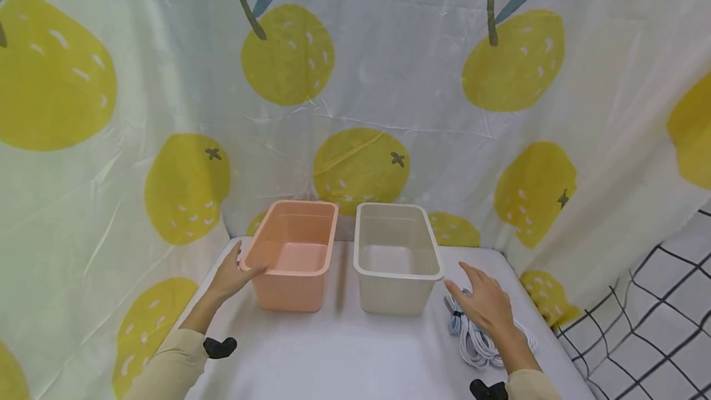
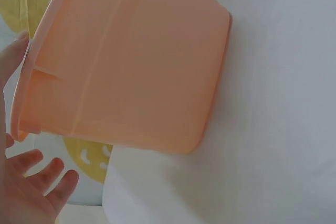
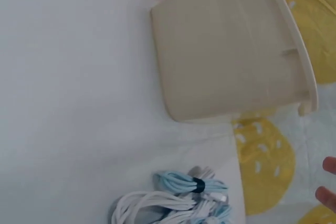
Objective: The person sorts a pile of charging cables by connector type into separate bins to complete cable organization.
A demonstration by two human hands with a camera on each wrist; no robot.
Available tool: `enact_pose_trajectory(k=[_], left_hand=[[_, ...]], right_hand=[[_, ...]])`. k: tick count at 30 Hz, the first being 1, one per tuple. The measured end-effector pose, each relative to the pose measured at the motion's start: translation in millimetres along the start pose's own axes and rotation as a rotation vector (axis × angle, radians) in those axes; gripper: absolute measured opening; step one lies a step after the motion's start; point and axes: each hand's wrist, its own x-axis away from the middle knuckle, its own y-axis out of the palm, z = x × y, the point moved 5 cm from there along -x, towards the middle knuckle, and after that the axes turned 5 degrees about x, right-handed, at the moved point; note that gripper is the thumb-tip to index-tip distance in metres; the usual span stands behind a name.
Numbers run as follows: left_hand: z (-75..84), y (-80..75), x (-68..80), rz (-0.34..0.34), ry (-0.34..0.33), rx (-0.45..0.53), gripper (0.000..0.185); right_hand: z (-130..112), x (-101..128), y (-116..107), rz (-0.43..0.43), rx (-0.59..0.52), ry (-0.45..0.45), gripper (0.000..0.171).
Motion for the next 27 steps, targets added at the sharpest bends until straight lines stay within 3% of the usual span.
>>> enact_pose_trajectory(k=[5,12,21,27], left_hand=[[-9.9,0.5,0.0,-0.042,-0.044,0.079,0.112],[-11.9,1.7,0.4,-0.058,-0.079,0.16,0.109],[-13.6,6.7,4.1,-0.089,-0.081,0.237,0.109],[-14.6,8.9,4.9,-0.089,-0.082,0.257,0.109]], right_hand=[[11,7,9,0.009,0.022,-0.006,0.075],[25,17,17,-0.002,-0.014,0.044,0.076],[47,35,37,-0.099,-0.073,0.135,0.084],[60,47,53,-0.12,-0.05,0.174,0.085]])
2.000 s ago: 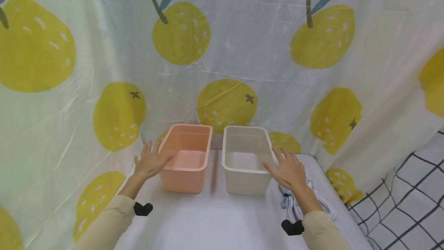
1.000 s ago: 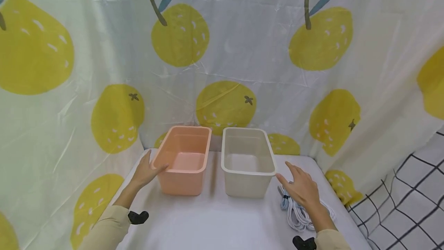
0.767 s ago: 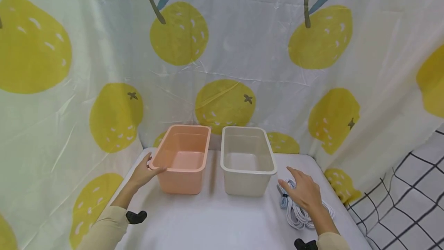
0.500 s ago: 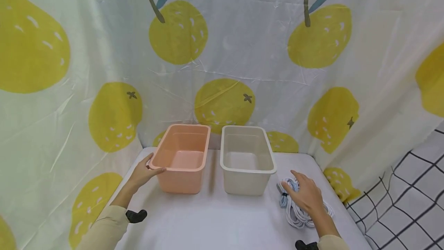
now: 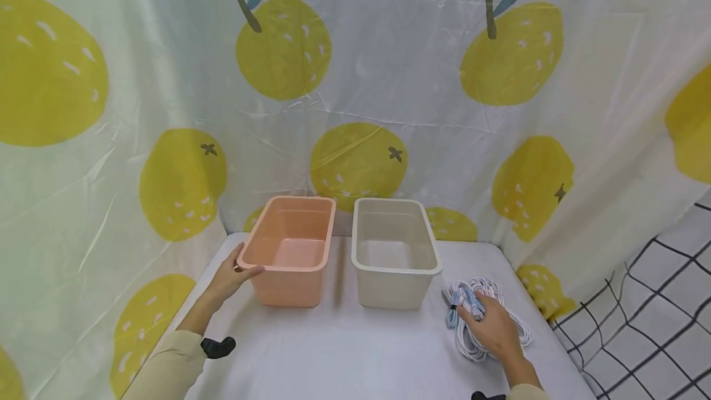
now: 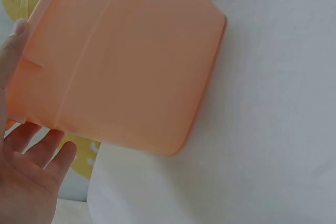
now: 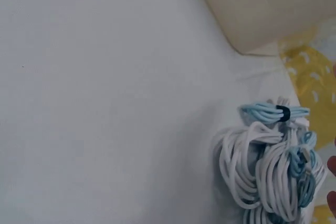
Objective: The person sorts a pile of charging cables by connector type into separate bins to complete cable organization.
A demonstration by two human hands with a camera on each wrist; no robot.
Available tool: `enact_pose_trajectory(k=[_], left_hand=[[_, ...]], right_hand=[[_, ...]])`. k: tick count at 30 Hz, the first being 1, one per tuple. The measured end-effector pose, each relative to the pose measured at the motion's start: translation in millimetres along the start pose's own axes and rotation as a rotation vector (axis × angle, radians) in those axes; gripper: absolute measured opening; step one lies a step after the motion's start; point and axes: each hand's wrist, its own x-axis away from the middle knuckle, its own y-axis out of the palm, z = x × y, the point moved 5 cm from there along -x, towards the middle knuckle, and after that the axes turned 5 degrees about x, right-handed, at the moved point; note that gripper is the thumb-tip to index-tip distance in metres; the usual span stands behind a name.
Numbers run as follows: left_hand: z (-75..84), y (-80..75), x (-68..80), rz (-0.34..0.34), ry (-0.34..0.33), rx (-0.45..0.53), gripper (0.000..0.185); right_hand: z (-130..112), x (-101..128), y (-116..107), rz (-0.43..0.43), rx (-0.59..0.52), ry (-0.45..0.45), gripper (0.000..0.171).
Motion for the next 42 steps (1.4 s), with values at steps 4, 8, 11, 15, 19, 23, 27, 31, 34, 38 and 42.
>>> enact_pose_trajectory(k=[4,8,11,15,19,23,27,31,34,38,42], left_hand=[[0.5,1.5,0.7,-0.007,-0.009,0.008,0.11],[-0.3,0.6,2.3,-0.005,-0.024,0.002,0.108],[0.4,1.3,2.7,-0.01,-0.018,0.013,0.107],[3.6,2.0,3.1,-0.021,0.007,0.03,0.107],[5.2,2.1,2.4,-0.011,0.024,0.05,0.105],[4.4,1.6,2.8,-0.002,0.026,0.06,0.105],[3.8,1.9,4.7,0.0,0.021,0.065,0.105],[1.8,3.0,4.0,-0.005,0.03,0.065,0.106],[0.8,1.7,2.1,-0.003,0.039,0.046,0.107],[3.3,1.2,1.5,0.0,0.045,0.028,0.107],[3.5,0.6,1.4,-0.004,0.036,0.012,0.107]], right_hand=[[6,2,8,0.025,0.012,0.019,0.084],[11,5,16,0.039,0.027,0.061,0.079],[17,7,20,0.066,0.053,0.095,0.073],[24,6,24,0.088,0.086,0.146,0.069],[26,0,28,0.066,0.097,0.169,0.068],[25,-5,32,0.069,0.099,0.193,0.057],[22,-6,34,0.076,0.115,0.216,0.049],[20,-5,34,0.112,0.153,0.2,0.042],[16,-7,35,0.135,0.154,0.205,0.038],[13,-8,37,0.142,0.121,0.259,0.039],[16,-6,35,0.2,0.066,0.292,0.039]])
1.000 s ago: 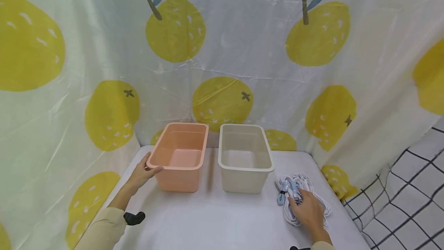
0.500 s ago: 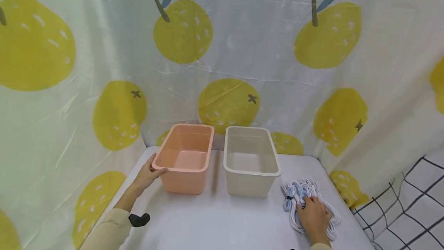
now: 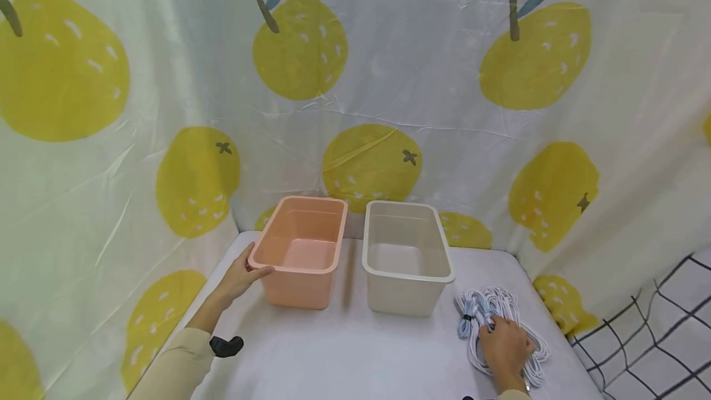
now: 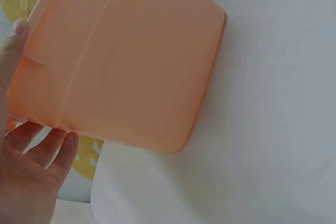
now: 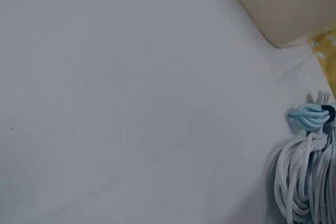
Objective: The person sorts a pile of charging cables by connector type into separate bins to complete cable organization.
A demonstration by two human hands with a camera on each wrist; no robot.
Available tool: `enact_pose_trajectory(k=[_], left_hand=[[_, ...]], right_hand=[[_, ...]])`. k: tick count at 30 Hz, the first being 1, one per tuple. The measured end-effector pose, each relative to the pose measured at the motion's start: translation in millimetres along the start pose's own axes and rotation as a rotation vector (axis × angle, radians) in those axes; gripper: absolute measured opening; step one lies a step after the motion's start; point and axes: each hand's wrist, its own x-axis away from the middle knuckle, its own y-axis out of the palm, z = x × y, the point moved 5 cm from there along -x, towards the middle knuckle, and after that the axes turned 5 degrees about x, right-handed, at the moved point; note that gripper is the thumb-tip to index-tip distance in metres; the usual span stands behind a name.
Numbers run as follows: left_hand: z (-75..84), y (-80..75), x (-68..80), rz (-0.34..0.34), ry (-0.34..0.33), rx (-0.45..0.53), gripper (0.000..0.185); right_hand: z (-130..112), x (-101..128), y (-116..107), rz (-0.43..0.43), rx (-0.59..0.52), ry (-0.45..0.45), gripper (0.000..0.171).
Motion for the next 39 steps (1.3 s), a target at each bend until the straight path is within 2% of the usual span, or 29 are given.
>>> enact_pose_trajectory(k=[4,11,16,23,30,39], left_hand=[[-0.9,0.5,-0.4,0.002,-0.005,-0.013,0.107],[-0.3,-1.7,-1.1,0.001,0.005,-0.02,0.109],[-1.4,-3.1,-1.4,0.008,-0.015,-0.02,0.109],[1.2,-0.6,-0.3,0.011,-0.009,-0.015,0.105],[-1.9,0.4,-1.5,0.013,-0.003,-0.005,0.103],[-0.6,-1.6,-2.2,0.013,-0.012,0.002,0.102]], right_hand=[[8,-2,-8,0.059,-0.051,-0.009,0.037],[15,-12,-17,0.075,-0.166,-0.015,0.037],[12,-17,-19,0.088,-0.202,-0.045,0.033],[11,-20,-30,0.073,-0.261,0.013,0.032],[2,-27,-47,0.063,-0.274,-0.003,0.032],[-19,-38,-70,0.02,-0.446,0.043,0.034]])
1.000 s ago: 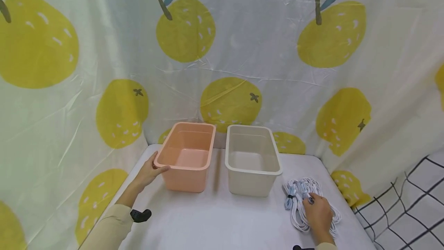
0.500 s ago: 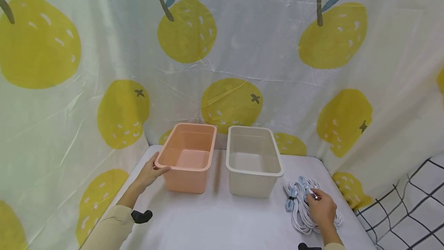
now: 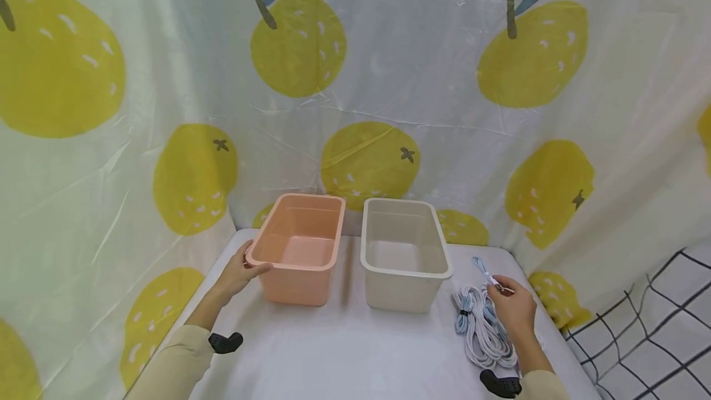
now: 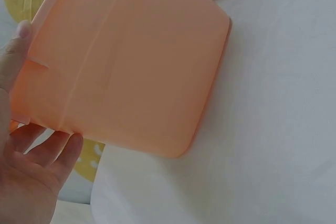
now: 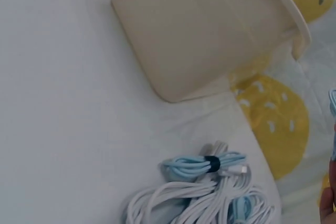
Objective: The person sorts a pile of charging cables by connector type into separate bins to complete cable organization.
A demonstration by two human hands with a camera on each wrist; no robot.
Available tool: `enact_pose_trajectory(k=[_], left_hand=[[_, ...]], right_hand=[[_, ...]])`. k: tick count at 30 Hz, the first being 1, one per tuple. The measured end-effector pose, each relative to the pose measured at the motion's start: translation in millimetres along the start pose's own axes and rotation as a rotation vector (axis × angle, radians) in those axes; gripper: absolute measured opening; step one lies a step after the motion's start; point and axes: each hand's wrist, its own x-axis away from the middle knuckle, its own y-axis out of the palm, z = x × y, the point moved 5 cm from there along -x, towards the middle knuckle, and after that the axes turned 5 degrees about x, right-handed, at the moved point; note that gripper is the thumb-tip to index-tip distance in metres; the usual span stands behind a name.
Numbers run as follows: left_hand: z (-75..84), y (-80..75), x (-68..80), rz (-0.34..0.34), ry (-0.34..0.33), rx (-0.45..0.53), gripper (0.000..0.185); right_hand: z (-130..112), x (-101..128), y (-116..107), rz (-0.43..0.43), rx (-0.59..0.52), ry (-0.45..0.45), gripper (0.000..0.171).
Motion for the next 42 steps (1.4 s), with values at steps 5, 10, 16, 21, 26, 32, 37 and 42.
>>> enact_pose_trajectory(k=[5,10,16,21,26,32,37,42], left_hand=[[0.9,-0.1,-0.3,0.0,0.0,0.002,0.102],[4.1,-0.5,-0.4,0.0,0.012,0.016,0.102],[2.4,0.7,1.5,-0.016,0.01,0.031,0.101],[2.1,1.4,3.5,-0.019,0.008,0.025,0.102],[0.9,0.5,7.0,-0.016,-0.008,0.018,0.106],[-1.9,-2.7,4.9,0.002,-0.001,0.002,0.105],[-0.9,-1.9,2.4,-0.007,0.013,0.013,0.104],[1.1,-0.7,0.7,-0.012,0.021,0.026,0.103]], right_hand=[[-21,-5,-3,-0.024,-0.015,-0.052,0.033],[-49,-9,-3,-0.038,-0.044,-0.157,0.031],[-75,-9,0,-0.061,-0.068,-0.262,0.03],[-90,-12,7,-0.084,-0.062,-0.31,0.03],[-106,-14,16,-0.118,-0.08,-0.324,0.03],[-125,-14,26,-0.159,-0.076,-0.373,0.031],[-136,-14,31,-0.148,-0.112,-0.431,0.03],[-146,-13,37,-0.176,-0.142,-0.455,0.029]])
